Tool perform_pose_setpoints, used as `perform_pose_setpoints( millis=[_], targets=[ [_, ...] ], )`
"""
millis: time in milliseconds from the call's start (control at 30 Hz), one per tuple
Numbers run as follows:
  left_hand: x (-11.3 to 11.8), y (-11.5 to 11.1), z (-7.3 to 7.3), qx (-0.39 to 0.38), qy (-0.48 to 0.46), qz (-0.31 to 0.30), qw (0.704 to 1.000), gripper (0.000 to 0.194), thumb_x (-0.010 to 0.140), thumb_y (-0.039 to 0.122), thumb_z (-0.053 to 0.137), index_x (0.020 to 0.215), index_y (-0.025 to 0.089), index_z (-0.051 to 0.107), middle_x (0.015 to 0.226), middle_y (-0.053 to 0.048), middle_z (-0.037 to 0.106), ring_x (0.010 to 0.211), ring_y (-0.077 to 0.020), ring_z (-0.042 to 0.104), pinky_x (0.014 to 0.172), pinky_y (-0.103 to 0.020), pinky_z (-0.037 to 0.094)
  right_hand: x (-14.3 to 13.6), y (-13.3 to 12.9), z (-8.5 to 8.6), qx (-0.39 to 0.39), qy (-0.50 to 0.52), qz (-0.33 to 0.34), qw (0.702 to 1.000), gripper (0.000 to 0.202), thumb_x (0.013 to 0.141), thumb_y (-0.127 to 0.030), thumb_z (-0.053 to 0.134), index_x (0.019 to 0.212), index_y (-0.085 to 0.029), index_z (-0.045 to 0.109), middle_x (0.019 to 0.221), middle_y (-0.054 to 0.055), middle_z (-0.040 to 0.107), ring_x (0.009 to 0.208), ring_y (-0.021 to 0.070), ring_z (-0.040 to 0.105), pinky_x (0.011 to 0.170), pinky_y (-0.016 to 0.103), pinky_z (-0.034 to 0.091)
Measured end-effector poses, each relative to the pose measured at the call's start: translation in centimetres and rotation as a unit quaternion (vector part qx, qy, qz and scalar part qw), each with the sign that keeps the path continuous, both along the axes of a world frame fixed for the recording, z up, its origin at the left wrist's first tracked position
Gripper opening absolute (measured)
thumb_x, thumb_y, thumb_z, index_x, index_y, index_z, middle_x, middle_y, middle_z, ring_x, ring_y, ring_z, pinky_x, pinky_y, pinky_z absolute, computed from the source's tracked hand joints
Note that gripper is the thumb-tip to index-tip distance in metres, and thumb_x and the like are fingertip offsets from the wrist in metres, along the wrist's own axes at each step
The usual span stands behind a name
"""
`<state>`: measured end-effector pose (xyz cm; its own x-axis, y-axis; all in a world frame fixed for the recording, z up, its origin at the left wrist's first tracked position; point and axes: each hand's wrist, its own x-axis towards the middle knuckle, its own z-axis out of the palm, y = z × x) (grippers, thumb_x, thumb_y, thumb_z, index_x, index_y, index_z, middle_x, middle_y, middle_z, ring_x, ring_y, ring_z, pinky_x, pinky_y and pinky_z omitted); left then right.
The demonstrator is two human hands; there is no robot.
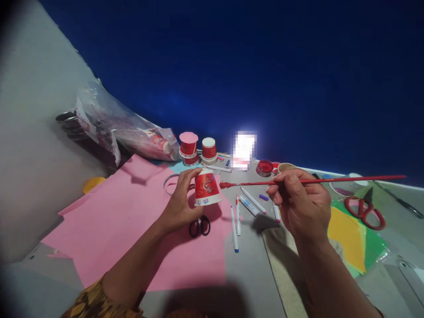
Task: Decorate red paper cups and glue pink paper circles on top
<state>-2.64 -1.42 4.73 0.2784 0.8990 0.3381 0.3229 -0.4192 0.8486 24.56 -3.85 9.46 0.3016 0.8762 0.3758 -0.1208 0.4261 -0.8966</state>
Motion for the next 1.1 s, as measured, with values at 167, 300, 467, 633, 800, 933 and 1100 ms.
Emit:
perform_pose_setpoints(
  millis=[167,300,467,633,800,933,1100],
  targets=[
    [0.0,-0.1,0.2,0.001,0.002,-0.001,1.0,0.089,0.066,0.007,0.065,0.148,0.031,0.042,0.147,-0.01,0.041,0.143,-0.0319,0.046,0.119,-0.056,0.046,-0.3,-0.2,-0.2,0.003,-0.01,0.015,1.0,0.025,0.09,-0.042,0.083,0.079,-0.02,0.077,0.07,0.003,0.073,0.051,0.0114,0.064,0.04,0.019,0.045],
    [-0.1,-0.2,0.0,-0.001,0.007,0.003,1.0,0.087,0.067,0.007,0.064,0.148,0.031,0.041,0.149,-0.01,0.041,0.144,-0.0324,0.045,0.12,-0.057,0.045,-0.5,-0.1,0.1,0.024,-0.023,-0.027,0.999,0.024,0.089,-0.04,0.084,0.081,-0.019,0.078,0.071,0.003,0.073,0.055,0.0129,0.067,0.041,0.02,0.047],
    [-0.3,0.1,-0.3,0.008,0.017,0.016,1.0,0.086,0.071,0.009,0.067,0.149,0.032,0.042,0.15,-0.009,0.043,0.145,-0.0326,0.045,0.12,-0.058,0.045,3.2,1.7,1.9,0.032,-0.123,-0.182,0.975,0.021,0.091,-0.042,0.08,0.091,-0.022,0.078,0.072,0.001,0.076,0.052,0.0123,0.062,0.049,0.025,0.049],
    [-0.2,0.3,-0.5,-0.005,0.019,0.021,1.0,0.083,0.076,0.014,0.07,0.151,0.036,0.042,0.153,-0.008,0.042,0.144,-0.0328,0.048,0.116,-0.056,0.051,8.4,5.4,3.7,-0.032,-0.398,-0.299,0.867,0.024,0.092,-0.04,0.072,0.077,-0.022,0.076,0.065,0.002,0.075,0.058,0.0183,0.069,0.058,0.029,0.051],
    [-0.1,0.4,-1.1,-0.006,0.031,0.024,0.999,0.08,0.079,0.018,0.069,0.152,0.037,0.041,0.153,-0.008,0.042,0.144,-0.0325,0.049,0.115,-0.055,0.052,8.1,10.4,2.1,-0.194,-0.521,-0.246,0.794,0.037,0.103,-0.04,0.054,0.088,-0.017,0.078,0.082,0.01,0.082,0.073,0.0215,0.075,0.069,0.029,0.052],
    [-0.3,0.6,-1.2,-0.011,0.048,0.032,0.998,0.082,0.077,0.018,0.069,0.152,0.035,0.04,0.152,-0.01,0.043,0.144,-0.0345,0.049,0.117,-0.058,0.05,6.9,13.5,-0.1,-0.235,-0.563,-0.225,0.76,0.032,0.101,-0.041,0.061,0.086,-0.019,0.079,0.087,0.013,0.081,0.085,0.0259,0.075,0.073,0.03,0.048],
    [-0.1,0.8,-1.3,-0.011,0.055,0.026,0.998,0.079,0.078,0.018,0.069,0.15,0.036,0.042,0.15,-0.009,0.044,0.142,-0.0342,0.051,0.116,-0.058,0.051,7.4,15.4,-0.9,-0.261,-0.6,-0.187,0.733,0.028,0.103,-0.038,0.06,0.092,-0.02,0.078,0.094,0.012,0.082,0.089,0.0234,0.074,0.074,0.028,0.045]
  ],
)
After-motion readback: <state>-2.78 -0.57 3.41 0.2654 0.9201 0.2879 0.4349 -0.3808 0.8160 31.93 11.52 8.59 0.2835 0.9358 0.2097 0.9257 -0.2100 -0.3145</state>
